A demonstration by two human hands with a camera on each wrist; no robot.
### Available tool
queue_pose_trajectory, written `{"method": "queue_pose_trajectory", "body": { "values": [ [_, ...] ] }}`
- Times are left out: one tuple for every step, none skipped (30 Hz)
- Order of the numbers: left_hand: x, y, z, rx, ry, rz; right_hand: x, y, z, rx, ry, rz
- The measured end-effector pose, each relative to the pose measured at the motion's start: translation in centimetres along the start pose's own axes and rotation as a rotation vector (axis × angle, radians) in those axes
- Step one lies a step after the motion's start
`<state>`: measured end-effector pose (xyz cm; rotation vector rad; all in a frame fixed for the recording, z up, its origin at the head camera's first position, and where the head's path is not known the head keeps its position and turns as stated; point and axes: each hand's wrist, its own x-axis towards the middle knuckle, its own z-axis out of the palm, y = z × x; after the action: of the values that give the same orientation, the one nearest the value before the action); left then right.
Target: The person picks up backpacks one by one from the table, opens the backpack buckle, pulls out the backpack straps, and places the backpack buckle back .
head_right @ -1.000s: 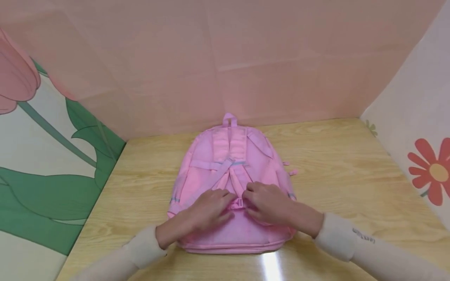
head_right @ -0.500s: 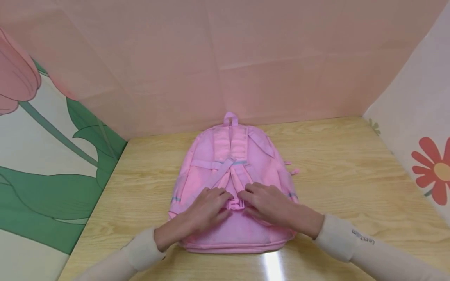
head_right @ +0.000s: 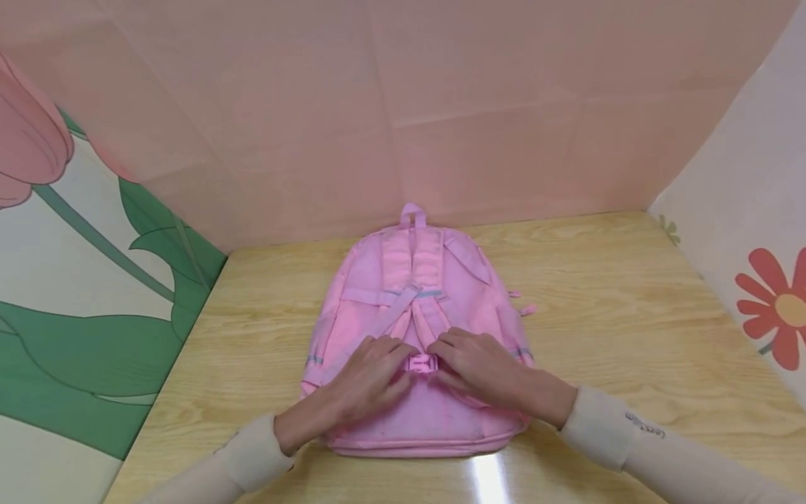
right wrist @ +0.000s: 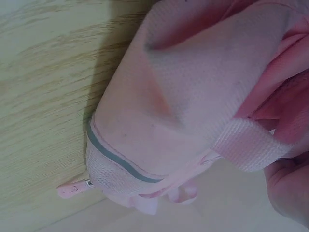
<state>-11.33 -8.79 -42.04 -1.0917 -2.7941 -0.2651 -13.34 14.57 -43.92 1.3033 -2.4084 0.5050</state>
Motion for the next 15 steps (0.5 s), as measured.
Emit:
{"method": "queue_pose_trajectory", "body": {
  "values": [
    [-0.02, -0.01, 0.03, 0.002, 0.004, 0.004, -0.01, -0.03, 0.02, -0.002, 0.005, 0.002],
    [-0.04, -0.03, 0.06, 0.0, 0.009, 0.005, -0.01, -0.06, 0.02, -0.002, 0.009, 0.005],
    [-0.08, -0.07, 0.07, -0.008, 0.014, 0.005, -0.03, -0.08, 0.02, 0.0, 0.012, 0.01],
    [-0.1, -0.1, 0.08, -0.018, 0.019, 0.004, -0.04, -0.11, 0.0, 0.002, 0.014, 0.017],
    [-0.13, -0.15, 0.09, -0.029, 0.024, 0.002, -0.04, -0.13, -0.04, 0.003, 0.016, 0.023],
    [-0.15, -0.19, 0.08, -0.045, 0.028, -0.003, -0.04, -0.16, -0.1, 0.008, 0.019, 0.031],
    [-0.16, -0.26, 0.11, -0.063, 0.034, -0.006, -0.01, -0.19, -0.18, 0.013, 0.021, 0.037],
    [-0.18, -0.32, 0.12, -0.082, 0.039, -0.012, 0.02, -0.21, -0.26, 0.018, 0.022, 0.043],
    [-0.21, -0.37, 0.16, -0.1, 0.043, -0.016, 0.06, -0.24, -0.35, 0.023, 0.022, 0.049],
    [-0.23, -0.41, 0.2, -0.118, 0.046, -0.022, 0.12, -0.27, -0.45, 0.029, 0.021, 0.054],
    [-0.26, -0.46, 0.24, -0.137, 0.048, -0.029, 0.17, -0.31, -0.55, 0.034, 0.019, 0.059],
    [-0.27, -0.47, 0.25, -0.154, 0.051, -0.037, 0.24, -0.35, -0.65, 0.04, 0.014, 0.064],
    [-0.28, -0.51, 0.28, -0.168, 0.054, -0.042, 0.27, -0.38, -0.73, 0.043, 0.008, 0.068],
    [-0.31, -0.49, 0.26, -0.187, 0.055, -0.053, 0.31, -0.41, -0.81, 0.048, 0.0, 0.075],
    [-0.32, -0.5, 0.27, -0.208, 0.058, -0.062, 0.33, -0.44, -0.88, 0.052, -0.009, 0.084]
  ]
}}
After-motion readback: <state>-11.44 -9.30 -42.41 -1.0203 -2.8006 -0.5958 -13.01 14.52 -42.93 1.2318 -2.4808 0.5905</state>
